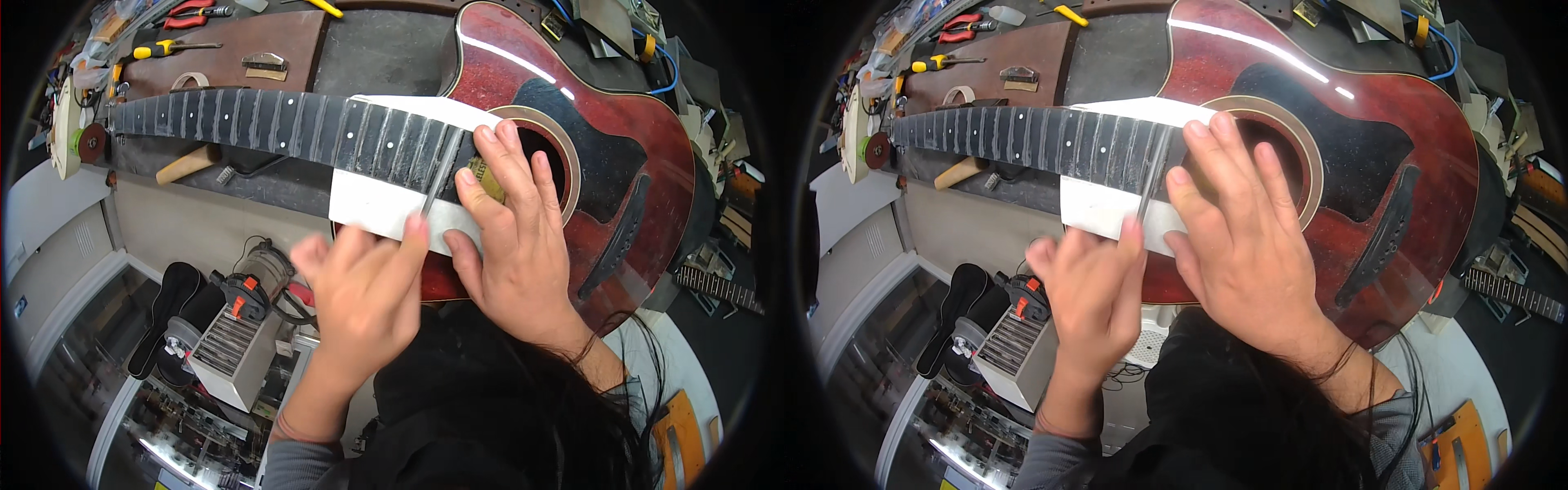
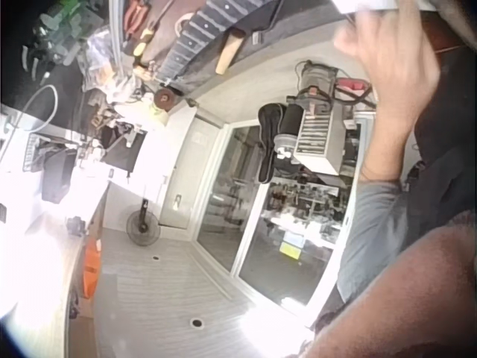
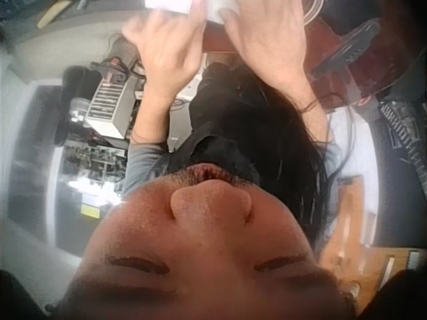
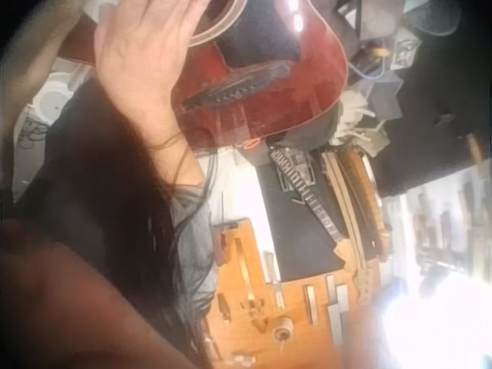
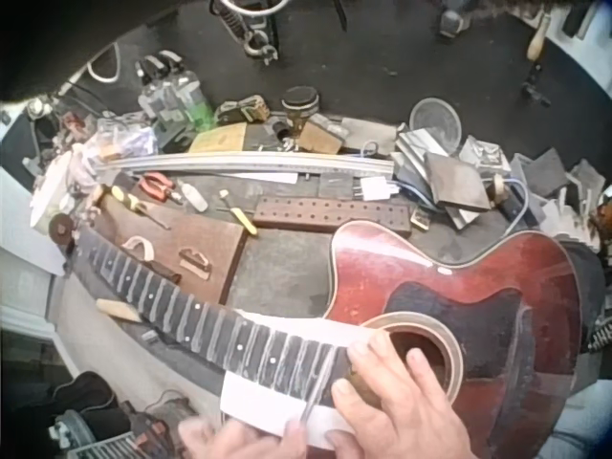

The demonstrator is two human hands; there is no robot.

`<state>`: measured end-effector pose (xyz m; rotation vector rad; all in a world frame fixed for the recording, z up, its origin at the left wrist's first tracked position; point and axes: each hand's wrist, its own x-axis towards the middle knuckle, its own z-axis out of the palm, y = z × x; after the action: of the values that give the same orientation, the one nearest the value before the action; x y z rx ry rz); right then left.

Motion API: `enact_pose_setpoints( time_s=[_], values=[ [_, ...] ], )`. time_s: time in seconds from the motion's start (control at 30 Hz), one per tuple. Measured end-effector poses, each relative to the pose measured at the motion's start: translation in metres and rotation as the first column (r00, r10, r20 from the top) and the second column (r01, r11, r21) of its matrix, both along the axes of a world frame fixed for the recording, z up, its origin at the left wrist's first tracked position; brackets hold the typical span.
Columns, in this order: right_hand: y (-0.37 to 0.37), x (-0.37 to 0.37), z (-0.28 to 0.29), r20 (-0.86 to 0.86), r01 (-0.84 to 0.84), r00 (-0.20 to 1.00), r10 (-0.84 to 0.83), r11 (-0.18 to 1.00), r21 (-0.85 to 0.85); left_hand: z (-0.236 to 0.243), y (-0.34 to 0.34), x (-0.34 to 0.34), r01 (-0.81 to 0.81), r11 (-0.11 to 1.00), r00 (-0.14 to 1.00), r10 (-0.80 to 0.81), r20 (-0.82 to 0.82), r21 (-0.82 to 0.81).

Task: The person files the fretboard of a red acoustic guitar using a metal file and a white paper guide. They then use a brush to clean the fretboard and headstock, and briefly handle a power drill before returning to the guitar.

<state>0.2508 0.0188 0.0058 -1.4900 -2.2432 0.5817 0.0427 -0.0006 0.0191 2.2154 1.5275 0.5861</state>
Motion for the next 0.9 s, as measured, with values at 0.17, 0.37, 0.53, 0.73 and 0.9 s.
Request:
enact_pose_setpoints(
  time_s=[0.17,0.37,0.53,0.73,0.9],
  values=[
    [-0.001,-0.001,0.0,-0.002,0.01,1.0,-0.01,1.0,0.017,0.0,0.005,0.006,-0.01,1.0,1.0,0.01,-0.014,0.004],
    [-0.001,-0.002,0.0,-0.004,0.013,1.0,-0.013,1.0,0.02,-0.009,0.007,0.004,0.015,0.999,1.0,-0.014,-0.013,0.052],
    [-0.002,-0.001,0.0,0.007,0.021,1.0,-0.021,1.0,0.012,-0.007,-0.018,-0.006,0.009,1.0,0.999,-0.009,-0.035,0.014],
    [-0.002,-0.002,-0.001,0.007,0.009,1.0,-0.009,1.0,0.024,-0.013,0.022,0.008,0.017,0.992,1.0,-0.016,-0.01,0.126],
    [-0.002,-0.001,0.0,0.019,0.021,1.0,-0.022,0.999,0.026,-0.021,0.024,0.008,-0.159,0.983,0.95,0.126,0.286,0.093]
  ],
)
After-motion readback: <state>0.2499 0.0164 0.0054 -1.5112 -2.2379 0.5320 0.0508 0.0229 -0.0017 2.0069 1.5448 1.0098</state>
